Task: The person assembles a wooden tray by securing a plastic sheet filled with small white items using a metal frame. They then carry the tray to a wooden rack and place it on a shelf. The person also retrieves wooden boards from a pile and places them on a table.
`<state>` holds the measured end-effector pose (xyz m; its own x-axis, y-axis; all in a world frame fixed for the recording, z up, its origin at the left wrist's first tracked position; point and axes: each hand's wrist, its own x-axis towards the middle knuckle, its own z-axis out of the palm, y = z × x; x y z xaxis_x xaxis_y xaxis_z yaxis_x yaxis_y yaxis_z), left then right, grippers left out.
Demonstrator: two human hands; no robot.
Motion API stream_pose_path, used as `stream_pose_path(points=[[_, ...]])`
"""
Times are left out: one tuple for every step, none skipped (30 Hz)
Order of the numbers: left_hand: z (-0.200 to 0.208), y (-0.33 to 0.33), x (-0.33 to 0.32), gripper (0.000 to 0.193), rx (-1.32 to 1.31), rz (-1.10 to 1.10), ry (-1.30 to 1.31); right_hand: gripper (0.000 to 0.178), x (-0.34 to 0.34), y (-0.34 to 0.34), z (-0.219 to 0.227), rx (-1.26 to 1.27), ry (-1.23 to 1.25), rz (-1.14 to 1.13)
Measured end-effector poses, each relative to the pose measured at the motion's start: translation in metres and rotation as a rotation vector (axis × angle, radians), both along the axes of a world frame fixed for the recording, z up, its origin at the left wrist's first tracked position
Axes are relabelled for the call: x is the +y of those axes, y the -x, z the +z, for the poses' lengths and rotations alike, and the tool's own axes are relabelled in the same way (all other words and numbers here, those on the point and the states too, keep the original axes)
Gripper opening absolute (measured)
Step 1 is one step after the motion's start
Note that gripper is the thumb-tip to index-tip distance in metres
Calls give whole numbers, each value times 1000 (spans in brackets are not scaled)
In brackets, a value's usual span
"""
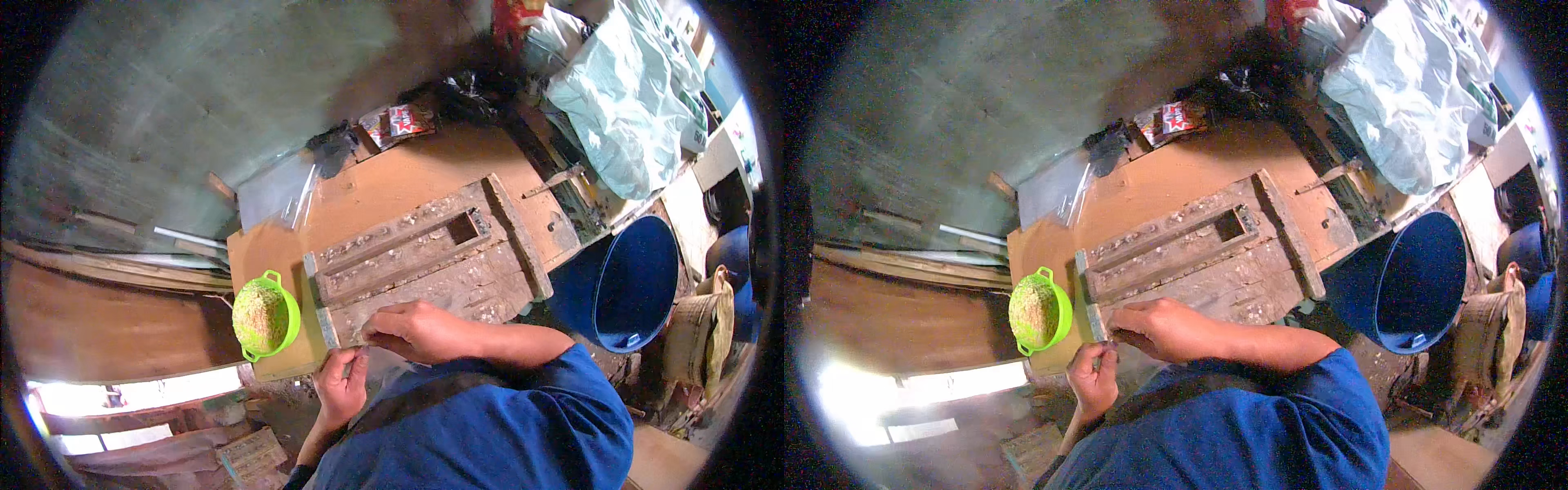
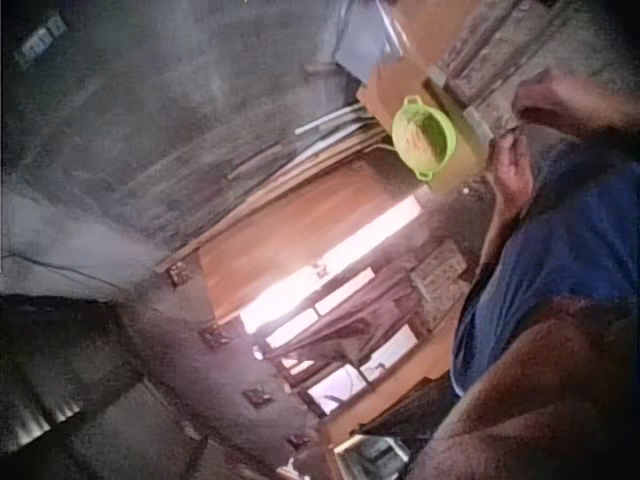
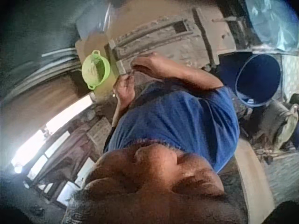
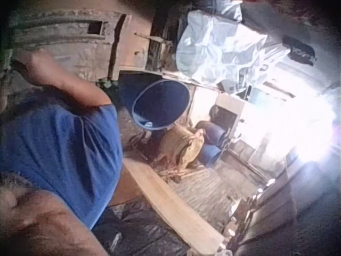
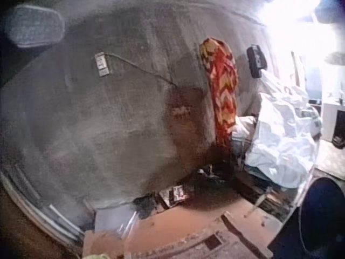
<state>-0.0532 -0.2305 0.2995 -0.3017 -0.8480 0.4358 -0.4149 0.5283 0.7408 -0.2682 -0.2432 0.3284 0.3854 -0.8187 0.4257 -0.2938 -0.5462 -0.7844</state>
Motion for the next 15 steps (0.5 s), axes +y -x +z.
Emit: stream_pose_path(points=[[-2, 4, 0, 11, 26, 24, -56, 19, 3, 4, -3, 2, -34, -11], [-3, 7, -1, 10, 61, 51, -112, 27, 6, 8, -3, 4, 63, -63], [0, 10, -5, 11, 58, 59, -87, 35, 9, 12, -3, 6, 160, -113], [5, 13, -9, 11, 84, 91, -94, 44, 11, 15, -2, 8, 258, -161], [10, 16, -11, 11, 113, 129, -98, 52, 14, 18, -1, 52, 313, -142], [14, 17, -13, 11, 142, 168, -102, 60, 17, 21, 0, 96, 369, -123], [4, 10, -18, 11, 244, 176, -147, 68, 18, 23, 0, 138, 425, -102], [8, 12, -19, 12, 264, 190, -161, 69, 19, 25, -4, 203, 453, -141], [17, 17, -19, 13, 283, 204, -175, 71, 17, 26, -12, 268, 480, -179], [24, 21, -19, 14, 301, 218, -189, 72, 16, 27, -20, 332, 507, -217], [29, 25, -18, 17, 290, 216, -179, 69, 14, 28, -27, 309, 476, -247], [29, 27, -17, 18, 280, 212, -193, 65, 11, 29, -33, 286, 446, -278], [29, 27, -16, 18, 271, 208, -207, 62, 10, 30, -38, 263, 416, -308], [29, 28, -15, 19, 263, 205, -219, 59, 9, 32, -43, 270, 420, -301], [27, 27, -15, 19, 275, 205, -218, 55, 8, 35, -46, 276, 425, -293]])
